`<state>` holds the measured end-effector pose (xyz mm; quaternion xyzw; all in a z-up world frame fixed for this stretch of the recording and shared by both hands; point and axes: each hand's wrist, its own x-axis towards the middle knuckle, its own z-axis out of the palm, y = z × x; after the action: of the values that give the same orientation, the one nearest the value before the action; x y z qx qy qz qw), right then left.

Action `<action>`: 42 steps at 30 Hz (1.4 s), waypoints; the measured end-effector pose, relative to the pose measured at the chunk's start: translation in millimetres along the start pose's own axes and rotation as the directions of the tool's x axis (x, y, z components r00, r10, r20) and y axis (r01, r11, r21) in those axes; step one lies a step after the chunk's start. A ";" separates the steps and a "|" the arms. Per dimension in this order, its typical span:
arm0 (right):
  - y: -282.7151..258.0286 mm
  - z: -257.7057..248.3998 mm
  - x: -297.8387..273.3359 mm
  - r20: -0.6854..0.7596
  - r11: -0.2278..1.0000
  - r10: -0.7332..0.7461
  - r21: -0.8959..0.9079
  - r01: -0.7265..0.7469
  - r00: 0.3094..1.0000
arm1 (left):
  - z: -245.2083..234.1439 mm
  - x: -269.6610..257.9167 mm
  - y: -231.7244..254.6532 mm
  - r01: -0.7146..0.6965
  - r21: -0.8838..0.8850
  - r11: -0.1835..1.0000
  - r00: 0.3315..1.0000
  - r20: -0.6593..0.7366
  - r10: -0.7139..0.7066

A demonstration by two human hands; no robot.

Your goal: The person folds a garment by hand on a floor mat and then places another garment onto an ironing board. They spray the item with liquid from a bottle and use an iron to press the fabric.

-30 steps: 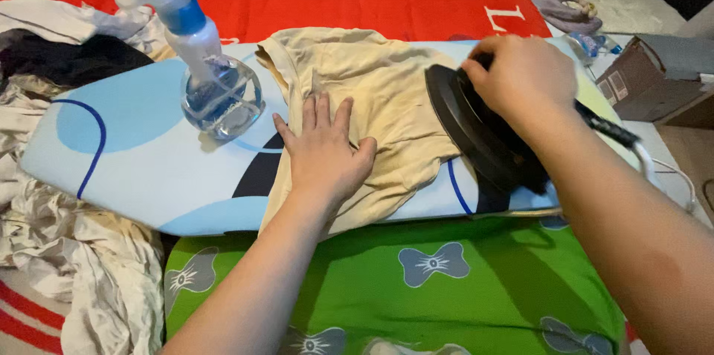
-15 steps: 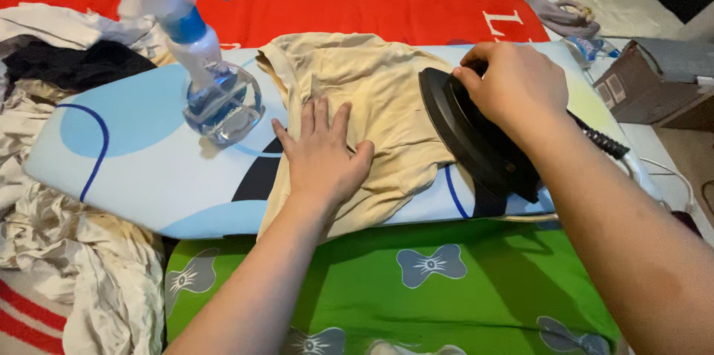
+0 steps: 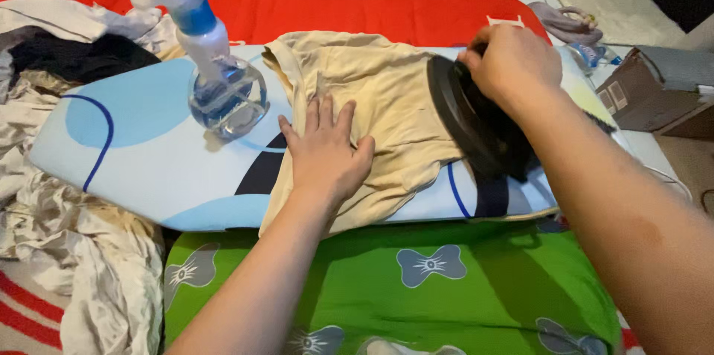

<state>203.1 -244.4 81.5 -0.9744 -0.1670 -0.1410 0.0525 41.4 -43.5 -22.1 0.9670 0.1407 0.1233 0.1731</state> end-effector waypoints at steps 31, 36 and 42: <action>-12.5 1.4 -12.0 0.029 0.992 0.071 -0.107 -0.068 0.997 | 1.2 -0.6 0.9 -0.007 0.029 1.000 0.999 -0.042 0.008; -9.0 12.6 10.1 -0.069 0.995 -0.015 -0.095 0.009 0.997 | 5.6 -2.5 -1.0 -0.006 0.008 1.000 0.998 -0.062 0.006; -13.0 -12.8 -31.4 0.037 0.998 0.053 -0.030 -0.052 0.998 | 3.1 -1.5 0.1 -0.025 0.017 1.000 0.997 -0.071 0.026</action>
<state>166.9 -243.9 85.3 -0.9816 -0.1404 -0.1236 0.0388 40.9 -45.0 -25.2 0.9651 0.1352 0.1585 0.1585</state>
